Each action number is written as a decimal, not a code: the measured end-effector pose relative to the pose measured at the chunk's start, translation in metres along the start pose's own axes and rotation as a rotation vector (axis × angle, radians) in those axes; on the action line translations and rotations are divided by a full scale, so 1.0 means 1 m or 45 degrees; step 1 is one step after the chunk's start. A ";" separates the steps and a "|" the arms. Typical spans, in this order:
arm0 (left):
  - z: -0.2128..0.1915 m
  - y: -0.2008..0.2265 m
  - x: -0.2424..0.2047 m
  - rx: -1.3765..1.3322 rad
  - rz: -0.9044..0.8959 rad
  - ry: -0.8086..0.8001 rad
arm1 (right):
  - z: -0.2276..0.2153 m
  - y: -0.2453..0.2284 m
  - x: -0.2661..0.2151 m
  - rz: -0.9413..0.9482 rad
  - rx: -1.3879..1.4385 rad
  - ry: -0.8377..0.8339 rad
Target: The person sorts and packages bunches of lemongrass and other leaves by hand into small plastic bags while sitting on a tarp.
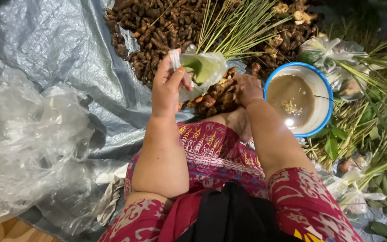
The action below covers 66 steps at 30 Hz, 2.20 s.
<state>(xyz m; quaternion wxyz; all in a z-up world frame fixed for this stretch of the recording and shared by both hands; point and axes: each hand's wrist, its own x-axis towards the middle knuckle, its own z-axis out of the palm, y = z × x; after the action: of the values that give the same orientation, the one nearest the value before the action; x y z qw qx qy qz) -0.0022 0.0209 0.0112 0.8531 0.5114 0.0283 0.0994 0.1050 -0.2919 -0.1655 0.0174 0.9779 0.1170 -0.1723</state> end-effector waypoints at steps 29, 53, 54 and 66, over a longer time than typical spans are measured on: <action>0.010 -0.009 -0.001 0.065 0.055 -0.136 | 0.006 -0.010 0.003 0.061 -0.276 -0.066; 0.014 0.006 -0.008 0.164 0.035 -0.230 | -0.081 -0.067 -0.050 -0.912 0.619 1.160; 0.016 0.012 -0.012 0.164 0.031 -0.231 | -0.083 -0.080 -0.052 -0.908 0.620 1.158; -0.004 0.017 -0.005 0.096 -0.037 -0.085 | -0.090 -0.109 -0.053 -0.231 -0.231 0.349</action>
<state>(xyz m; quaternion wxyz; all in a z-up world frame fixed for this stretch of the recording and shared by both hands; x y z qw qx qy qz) -0.0104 0.0310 0.0234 0.8350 0.5457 0.0110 0.0689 0.0605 -0.1907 -0.0619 0.0737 0.9720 0.2213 -0.0271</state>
